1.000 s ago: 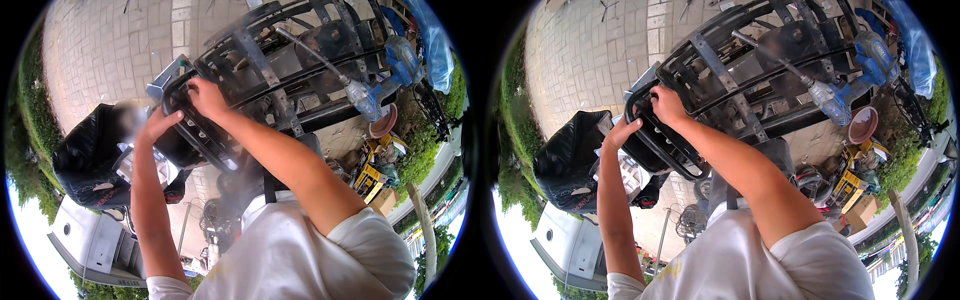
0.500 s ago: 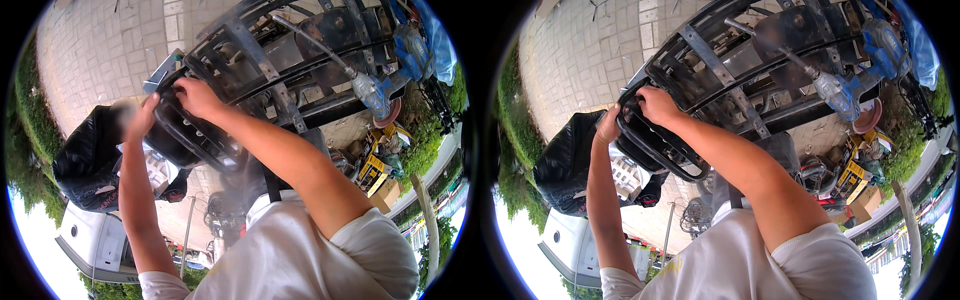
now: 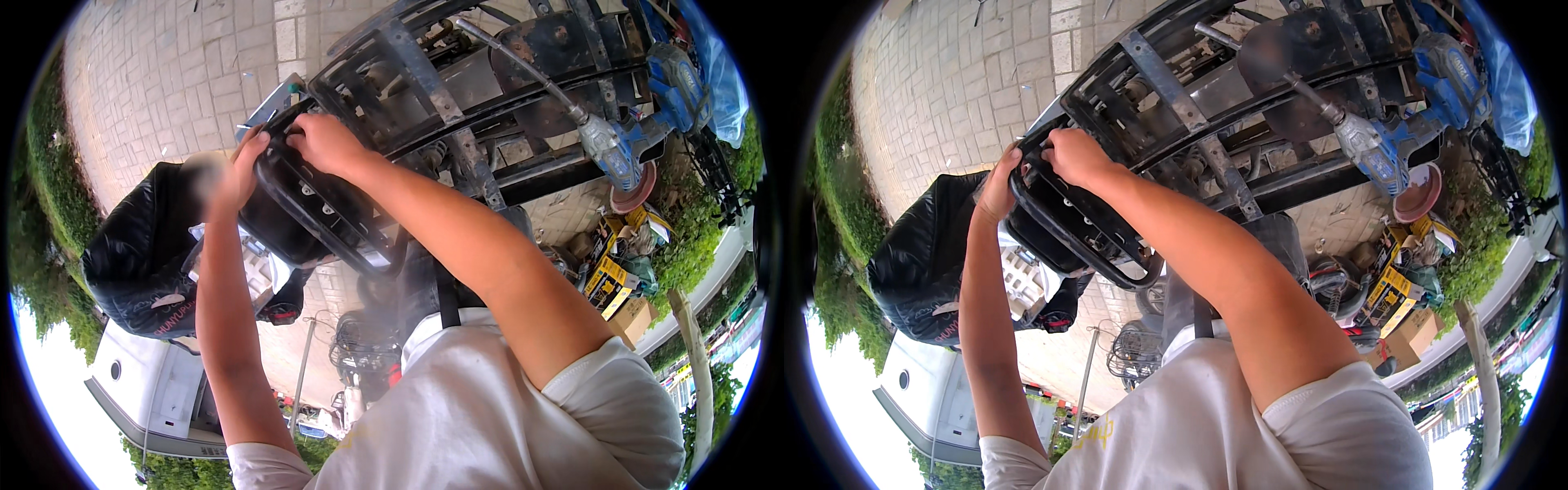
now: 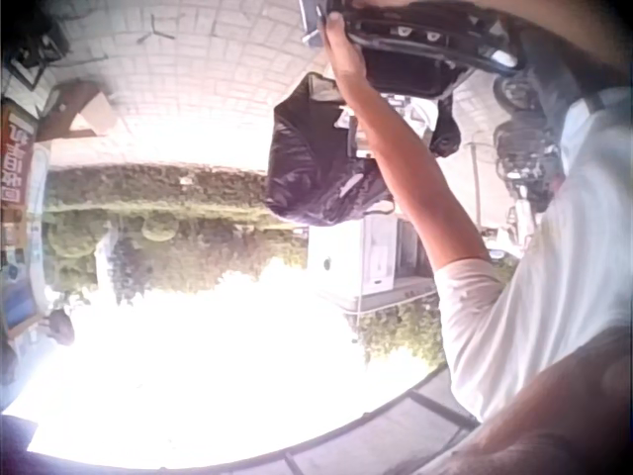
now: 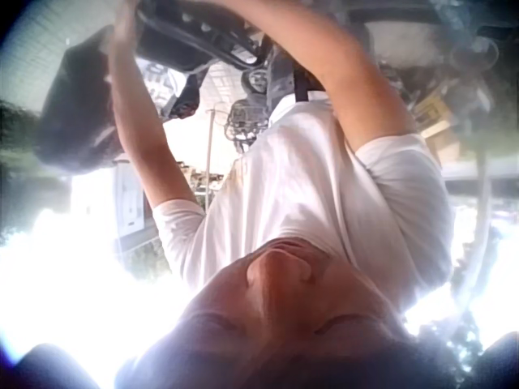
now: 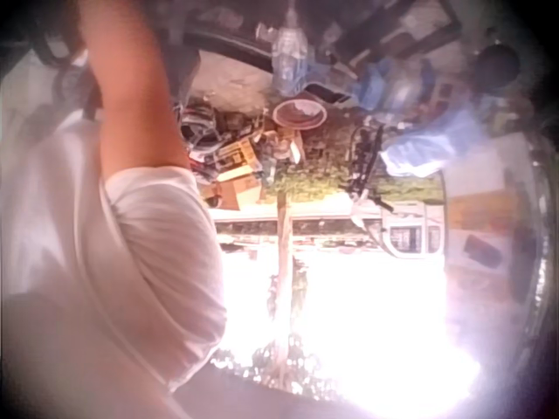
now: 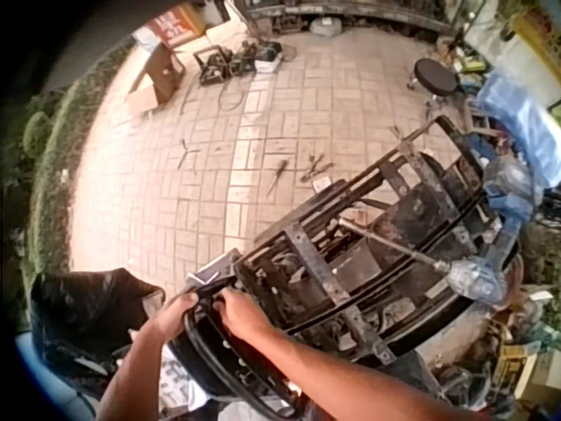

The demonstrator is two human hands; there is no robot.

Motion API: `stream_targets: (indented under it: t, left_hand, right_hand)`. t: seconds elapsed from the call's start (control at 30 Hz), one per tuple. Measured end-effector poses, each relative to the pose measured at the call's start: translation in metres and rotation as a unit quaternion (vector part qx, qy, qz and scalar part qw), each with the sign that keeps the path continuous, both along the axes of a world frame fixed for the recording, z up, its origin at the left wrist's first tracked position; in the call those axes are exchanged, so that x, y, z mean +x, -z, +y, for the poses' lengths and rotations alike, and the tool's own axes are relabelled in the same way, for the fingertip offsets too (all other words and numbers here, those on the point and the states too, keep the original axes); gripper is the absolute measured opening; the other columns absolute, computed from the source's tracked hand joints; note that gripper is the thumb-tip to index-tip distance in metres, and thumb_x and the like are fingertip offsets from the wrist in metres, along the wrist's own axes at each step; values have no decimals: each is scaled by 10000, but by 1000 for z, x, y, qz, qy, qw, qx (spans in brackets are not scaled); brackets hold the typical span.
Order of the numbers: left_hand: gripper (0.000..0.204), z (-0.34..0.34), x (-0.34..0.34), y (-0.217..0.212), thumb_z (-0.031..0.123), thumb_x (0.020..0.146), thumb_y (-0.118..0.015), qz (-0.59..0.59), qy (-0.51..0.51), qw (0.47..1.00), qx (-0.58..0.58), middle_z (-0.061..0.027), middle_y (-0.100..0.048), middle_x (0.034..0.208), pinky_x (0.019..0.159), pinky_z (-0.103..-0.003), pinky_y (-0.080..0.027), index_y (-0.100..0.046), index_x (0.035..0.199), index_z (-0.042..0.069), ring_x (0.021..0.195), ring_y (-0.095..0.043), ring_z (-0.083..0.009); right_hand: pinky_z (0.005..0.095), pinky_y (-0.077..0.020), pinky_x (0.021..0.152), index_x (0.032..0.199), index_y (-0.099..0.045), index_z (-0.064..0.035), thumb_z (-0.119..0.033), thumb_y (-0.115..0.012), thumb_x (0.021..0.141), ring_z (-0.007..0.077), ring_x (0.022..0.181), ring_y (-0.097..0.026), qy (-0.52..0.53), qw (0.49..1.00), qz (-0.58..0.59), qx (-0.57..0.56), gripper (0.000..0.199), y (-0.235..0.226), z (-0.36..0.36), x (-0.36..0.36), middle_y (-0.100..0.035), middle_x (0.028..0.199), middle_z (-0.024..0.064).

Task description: The person assembles a vehicle frame by attaching a black plastic cover and a metal handlebar. They use a cordless drill to secure the components with screws and fasteners.

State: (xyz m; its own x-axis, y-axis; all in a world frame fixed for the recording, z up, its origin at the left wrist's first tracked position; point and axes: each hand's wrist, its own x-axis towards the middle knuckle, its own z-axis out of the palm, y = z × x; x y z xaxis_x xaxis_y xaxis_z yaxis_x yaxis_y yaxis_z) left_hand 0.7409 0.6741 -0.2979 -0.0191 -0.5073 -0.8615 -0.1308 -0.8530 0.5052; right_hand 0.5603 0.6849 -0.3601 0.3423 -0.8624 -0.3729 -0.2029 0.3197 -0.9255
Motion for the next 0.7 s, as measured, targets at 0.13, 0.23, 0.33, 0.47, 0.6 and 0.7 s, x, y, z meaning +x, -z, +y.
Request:
stream_targets:
  t: [0.13,0.23,0.33,0.47,0.6,0.7]
  left_hand:
    - [527,0,-3,0,434,887,-566,4,-24,1000,0,14,-557,1019,772,-237,-398,-494,1280,91,838,-482,-94]
    - [492,2,-5,-5,422,915,-538,17,-30,999,-4,-16,-567,1101,875,-254,-391,-507,1251,65,967,-509,-123]
    - [576,10,-1,-6,405,948,-500,-2,-54,998,-15,-85,-531,1249,1003,-283,-334,-446,1350,-4,1145,-480,-174]
    - [565,14,-43,-32,416,975,-451,-144,-72,982,-102,-109,-529,1266,1012,-295,-333,-459,1337,-18,1146,-479,-179]
    - [562,51,-66,-31,447,968,-449,-186,-207,951,-131,-98,-550,1221,974,-303,-377,-484,1310,3,1097,-504,-182]
    - [560,63,-91,-23,493,962,-424,-210,-245,938,-131,-95,-567,1159,883,-301,-401,-494,1274,33,1011,-524,-177]
  right_hand:
    - [464,-481,836,938,-649,23,-259,-567,890,399,928,-617,-62,995,64,46,297,-11,-10,0,-655,956,228]
    - [463,-479,857,976,-645,33,-321,-504,926,400,971,-612,-116,985,97,85,384,-26,-20,-3,-648,1004,242]
    - [464,-471,881,1057,-620,53,-352,-459,944,406,1007,-601,-173,972,105,119,451,-30,-25,-1,-624,1067,268]
    - [438,-471,848,1010,-607,28,-352,-508,929,408,985,-596,-139,982,79,100,401,-5,-22,-3,-636,1001,252]
    - [425,-479,819,1021,-606,28,-235,-583,883,396,949,-607,-74,996,21,55,297,3,-10,-1,-642,984,239]
    - [421,-482,803,1038,-607,19,-160,-607,852,385,928,-612,-28,999,-30,12,258,6,-1,-2,-644,981,229]
